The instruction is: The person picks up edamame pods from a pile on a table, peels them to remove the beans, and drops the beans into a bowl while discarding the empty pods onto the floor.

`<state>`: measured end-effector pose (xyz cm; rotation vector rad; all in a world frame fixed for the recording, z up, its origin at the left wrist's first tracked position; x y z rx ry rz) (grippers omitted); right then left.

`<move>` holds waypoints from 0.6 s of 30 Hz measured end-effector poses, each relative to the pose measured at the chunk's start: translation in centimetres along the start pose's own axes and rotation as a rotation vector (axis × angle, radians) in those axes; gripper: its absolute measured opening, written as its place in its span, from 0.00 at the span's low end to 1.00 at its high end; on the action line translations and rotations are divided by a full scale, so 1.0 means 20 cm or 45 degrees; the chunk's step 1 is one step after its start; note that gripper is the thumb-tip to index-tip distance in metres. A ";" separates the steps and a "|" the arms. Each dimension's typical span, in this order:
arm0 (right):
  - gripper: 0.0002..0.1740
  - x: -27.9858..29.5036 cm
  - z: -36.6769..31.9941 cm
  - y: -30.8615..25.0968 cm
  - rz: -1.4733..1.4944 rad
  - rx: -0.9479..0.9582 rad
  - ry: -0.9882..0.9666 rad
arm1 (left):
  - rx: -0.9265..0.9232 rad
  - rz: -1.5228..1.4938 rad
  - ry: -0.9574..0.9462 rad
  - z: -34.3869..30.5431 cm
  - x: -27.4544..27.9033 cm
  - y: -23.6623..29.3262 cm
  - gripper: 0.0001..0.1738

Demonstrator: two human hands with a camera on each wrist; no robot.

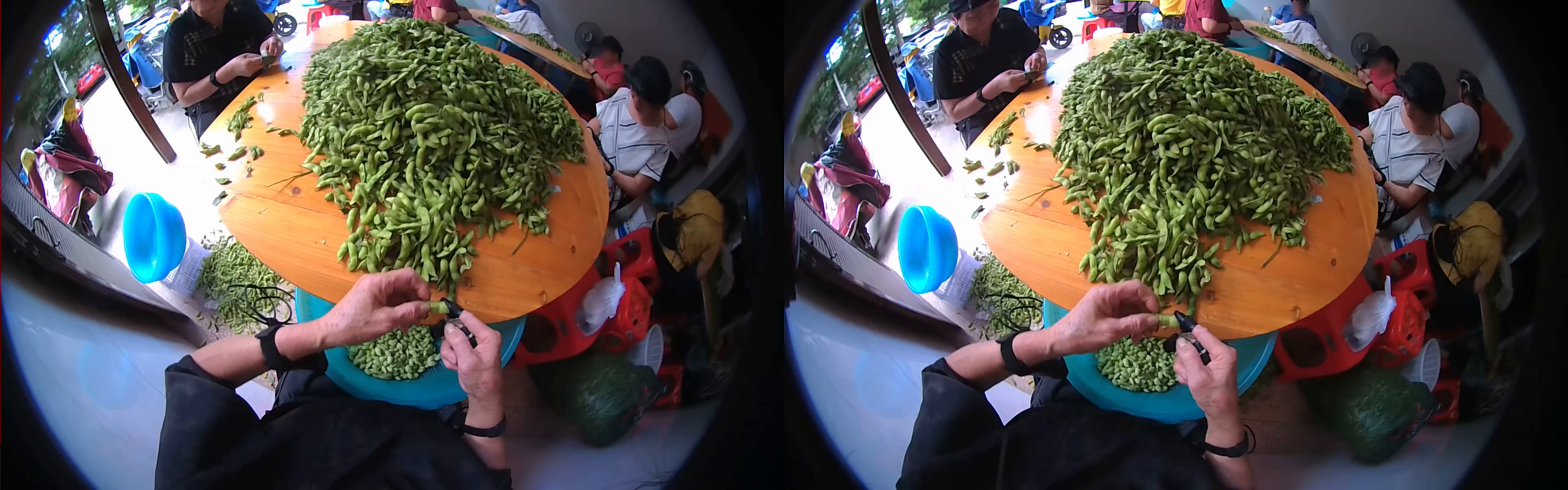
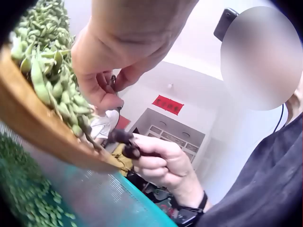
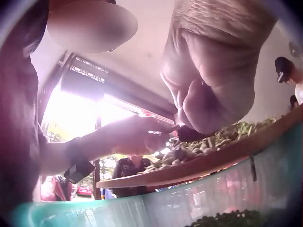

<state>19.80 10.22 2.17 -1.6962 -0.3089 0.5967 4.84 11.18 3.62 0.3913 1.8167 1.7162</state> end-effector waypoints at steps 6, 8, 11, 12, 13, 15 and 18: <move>0.05 -0.10 0.02 0.09 0.462 -0.057 -0.154 | -0.288 0.448 0.397 -0.13 -0.06 0.03 0.06; 0.05 -0.10 0.02 0.10 0.525 -0.060 -0.155 | -0.331 0.547 0.435 -0.13 -0.06 0.02 0.06; 0.04 -0.12 0.02 0.08 0.541 -0.070 -0.166 | -0.373 0.698 0.488 -0.14 -0.07 0.03 0.07; 0.04 -0.12 0.02 0.08 0.542 -0.070 -0.166 | -0.375 0.748 0.505 -0.15 -0.08 0.04 0.07; 0.04 -0.12 0.02 0.08 0.536 -0.069 -0.164 | -0.373 0.748 0.505 -0.15 -0.08 0.04 0.07; 0.04 -0.13 0.02 0.09 0.533 -0.068 -0.162 | -0.431 0.841 0.516 -0.17 -0.10 0.08 0.06; 0.03 -0.11 0.01 0.06 0.285 0.021 -0.127 | -0.479 0.675 0.417 -0.17 -0.09 0.03 0.09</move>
Point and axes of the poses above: each hand's wrist, its own z-axis towards the middle knuckle, its own x-axis out of the back of the hand, y = z × x, the point moved 9 cm from there along z, towards the middle knuckle, and after that the axes turned 15 degrees about -y, right-handed, at the moved point
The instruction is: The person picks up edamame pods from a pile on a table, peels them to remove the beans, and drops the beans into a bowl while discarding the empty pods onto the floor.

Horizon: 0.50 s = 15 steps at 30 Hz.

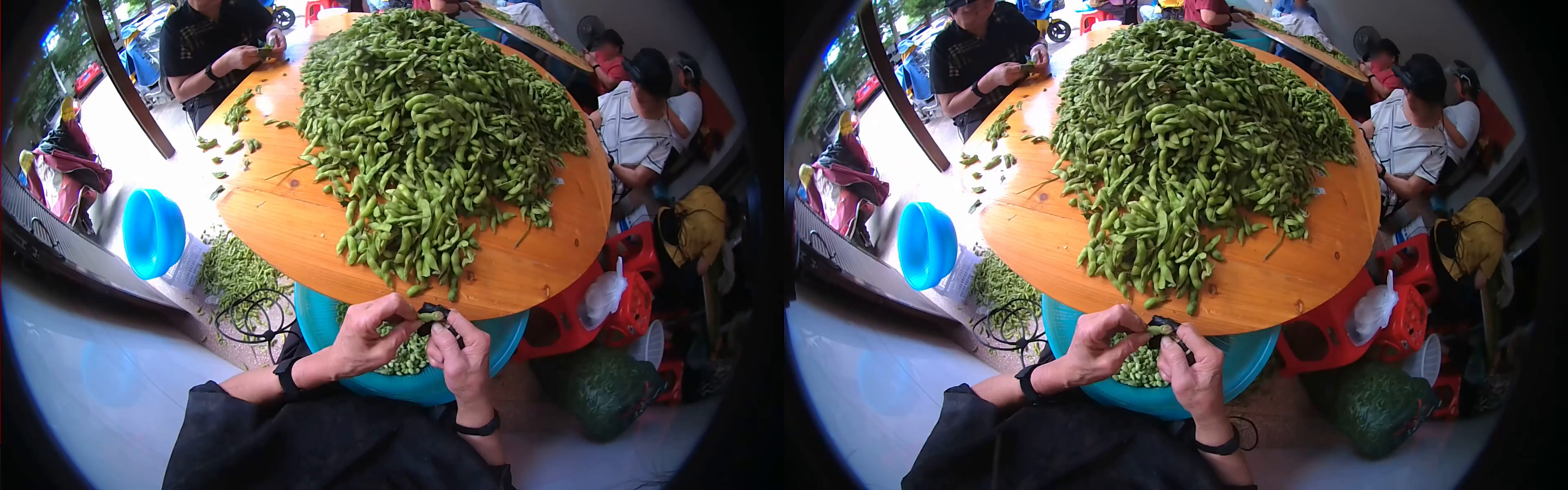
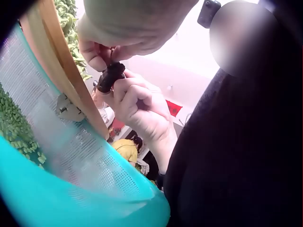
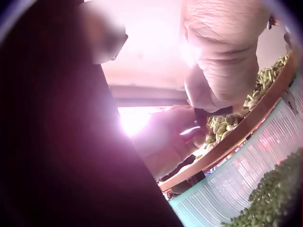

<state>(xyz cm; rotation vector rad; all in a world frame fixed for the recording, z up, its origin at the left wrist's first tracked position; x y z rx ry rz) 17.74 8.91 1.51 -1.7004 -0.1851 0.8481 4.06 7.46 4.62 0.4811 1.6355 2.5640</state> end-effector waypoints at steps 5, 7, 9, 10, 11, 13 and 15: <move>0.06 -0.05 0.00 -0.10 -0.404 0.120 -0.103 | 0.366 -1.353 -0.135 -0.03 -0.10 -0.19 0.14; 0.06 -0.07 0.01 -0.11 -0.427 0.111 -0.114 | 0.436 -1.728 -0.281 -0.04 -0.18 -0.19 0.15; 0.06 -0.07 0.00 -0.09 -0.448 0.097 -0.126 | 0.441 -1.771 -0.294 -0.04 -0.20 -0.19 0.14; 0.06 -0.03 -0.01 -0.08 -0.470 0.095 -0.076 | 0.415 -1.684 -0.220 -0.04 -0.19 -0.20 0.12; 0.07 -0.01 -0.01 -0.08 -0.492 0.094 -0.025 | 0.390 -1.596 -0.148 -0.04 -0.17 -0.21 0.10; 0.05 -0.01 -0.04 -0.11 -0.346 0.082 0.020 | 0.418 -1.481 -0.150 -0.05 -0.15 -0.22 0.08; 0.05 0.01 -0.04 -0.11 -0.197 0.068 0.068 | 0.451 -1.368 -0.151 -0.06 -0.15 -0.24 0.07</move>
Point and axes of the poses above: each hand's wrist, its own z-axis towards the middle knuckle, its own x-axis out of the back of the hand, y = z × x, the point moved 9 cm from there along z, towards the middle knuckle, and after that the axes turned 15 degrees about -y, right-handed, at the moved point
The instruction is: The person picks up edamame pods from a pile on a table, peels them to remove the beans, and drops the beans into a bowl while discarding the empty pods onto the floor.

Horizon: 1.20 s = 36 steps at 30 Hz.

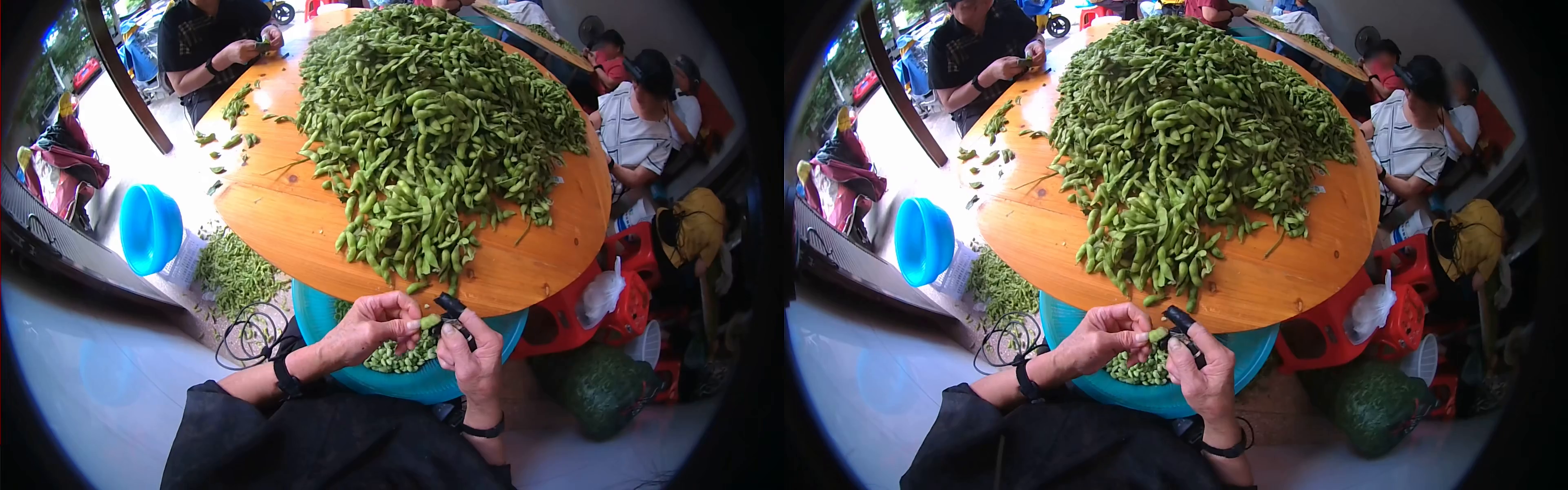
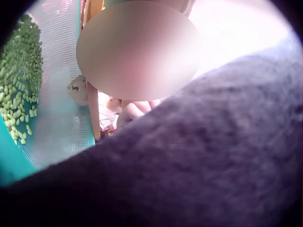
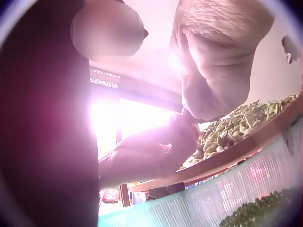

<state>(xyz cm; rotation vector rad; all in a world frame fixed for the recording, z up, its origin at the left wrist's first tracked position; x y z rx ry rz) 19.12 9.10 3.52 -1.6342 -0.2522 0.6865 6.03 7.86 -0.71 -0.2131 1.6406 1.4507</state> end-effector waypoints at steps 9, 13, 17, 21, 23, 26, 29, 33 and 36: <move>0.07 0.00 0.00 -0.01 -0.299 0.022 -0.014 | 0.163 0.168 0.055 -0.03 -0.01 -0.03 0.07; 0.07 -0.04 -0.01 0.07 0.003 -0.139 -0.118 | 0.111 0.192 0.118 -0.02 0.01 -0.01 0.05; 0.06 -0.03 -0.01 0.06 -0.205 -0.072 -0.120 | 0.053 0.365 0.205 -0.04 0.01 0.02 0.03; 0.05 -0.01 0.01 0.03 -0.506 0.026 -0.136 | 0.082 0.129 0.063 -0.03 0.02 -0.04 0.03; 0.04 -0.03 0.01 0.01 -0.603 0.131 -0.195 | 0.180 -0.209 -0.007 -0.03 -0.01 -0.10 0.04; 0.06 -0.02 0.00 0.03 -0.355 -0.045 -0.071 | 0.202 -0.234 0.050 -0.02 -0.01 -0.10 0.04; 0.05 -0.01 -0.02 0.06 -0.093 -0.111 -0.083 | 0.164 -0.010 0.086 -0.02 0.00 -0.07 0.04; 0.05 -0.01 -0.04 0.04 -0.194 -0.143 -0.091 | 0.033 0.269 0.140 -0.03 -0.01 -0.03 0.05; 0.04 0.01 -0.03 0.02 -0.424 -0.092 -0.078 | 0.018 0.348 0.213 -0.05 0.01 -0.04 0.04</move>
Point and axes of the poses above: each hand's wrist, its own z-axis towards the middle knuckle, its own x-axis out of the back of the hand, y = z × x, the point moved 9 cm from there along z, towards the middle knuckle, and after that the axes turned 15 degrees about -y, right-handed, at the moved point
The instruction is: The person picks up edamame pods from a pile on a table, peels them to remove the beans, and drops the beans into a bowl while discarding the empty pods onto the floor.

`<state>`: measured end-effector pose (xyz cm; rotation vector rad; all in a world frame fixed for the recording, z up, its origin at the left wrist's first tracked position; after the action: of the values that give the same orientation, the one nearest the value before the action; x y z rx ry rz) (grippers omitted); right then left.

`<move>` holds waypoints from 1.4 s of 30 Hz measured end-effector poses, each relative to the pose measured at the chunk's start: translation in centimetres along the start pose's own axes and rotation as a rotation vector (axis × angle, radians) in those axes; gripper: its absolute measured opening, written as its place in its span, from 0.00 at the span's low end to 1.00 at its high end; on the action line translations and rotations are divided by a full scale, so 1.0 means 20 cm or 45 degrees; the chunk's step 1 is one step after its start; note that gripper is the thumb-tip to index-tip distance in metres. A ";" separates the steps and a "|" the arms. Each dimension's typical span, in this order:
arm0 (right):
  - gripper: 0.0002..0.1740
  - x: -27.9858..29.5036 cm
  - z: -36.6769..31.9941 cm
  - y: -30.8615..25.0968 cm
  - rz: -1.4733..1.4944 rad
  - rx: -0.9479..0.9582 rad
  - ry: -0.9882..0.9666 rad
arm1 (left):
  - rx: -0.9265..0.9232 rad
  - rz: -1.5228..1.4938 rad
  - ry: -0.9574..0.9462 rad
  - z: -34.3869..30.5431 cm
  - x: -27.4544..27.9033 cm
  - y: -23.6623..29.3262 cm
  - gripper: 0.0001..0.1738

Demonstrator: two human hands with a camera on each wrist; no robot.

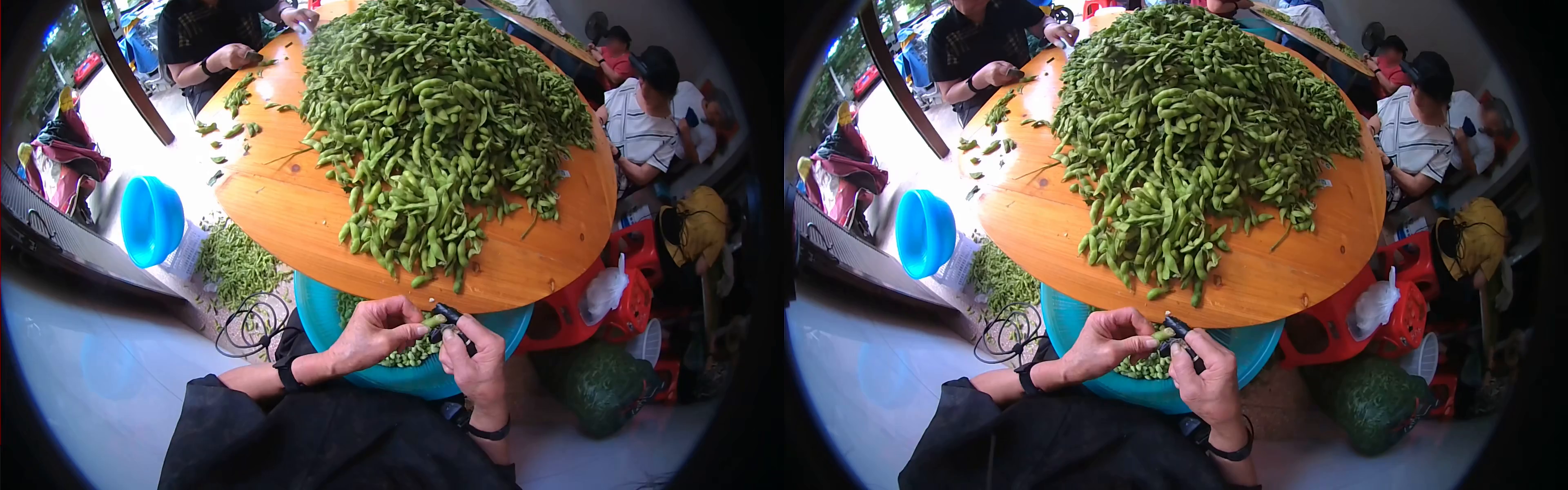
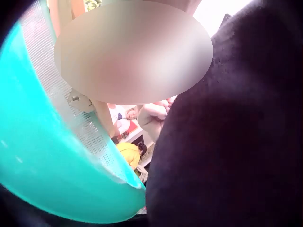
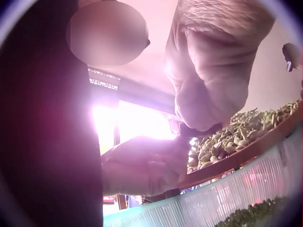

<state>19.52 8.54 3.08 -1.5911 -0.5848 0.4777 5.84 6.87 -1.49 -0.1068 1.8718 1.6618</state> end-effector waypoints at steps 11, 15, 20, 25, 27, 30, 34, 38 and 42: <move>0.04 -0.03 0.01 0.02 0.320 -0.018 -0.173 | 0.157 -0.619 -0.404 0.01 -0.08 -0.11 0.04; 0.05 -0.02 0.01 0.03 0.171 -0.021 -0.034 | 0.150 -0.606 -0.260 0.03 -0.05 -0.11 0.06; 0.05 -0.07 0.00 0.04 0.324 -0.097 -0.118 | 0.154 -0.496 -0.165 0.02 -0.03 -0.10 0.07; 0.06 -0.06 0.01 0.04 0.228 -0.065 -0.061 | 0.082 -0.336 -0.075 0.01 -0.01 -0.08 0.06; 0.06 -0.07 0.01 0.03 0.272 -0.072 -0.065 | 0.065 -0.278 -0.046 0.01 -0.01 -0.08 0.06; 0.06 -0.07 0.01 0.03 0.304 -0.089 -0.053 | 0.041 -0.221 -0.044 0.01 -0.01 -0.08 0.07; 0.06 -0.02 0.01 -0.02 -0.188 0.066 0.015 | 0.186 -0.437 -0.180 0.00 -0.07 -0.11 0.09; 0.05 -0.01 0.00 -0.03 -0.285 0.089 0.040 | 0.221 -0.454 -0.137 0.00 -0.08 -0.13 0.10; 0.04 -0.04 -0.02 0.01 0.054 -0.126 -0.027 | 0.055 -0.233 -0.042 0.01 -0.05 -0.08 0.09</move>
<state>19.20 7.75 2.80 -1.6974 -0.5995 0.5047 7.38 6.32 -2.39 -0.2245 1.8149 1.4904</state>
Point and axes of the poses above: each hand's wrist, its own z-axis towards the middle knuckle, its own x-axis out of the back of the hand, y = z × x, the point moved 9 cm from there along z, towards the middle knuckle, and after that the axes turned 15 degrees about -y, right-handed, at the moved point
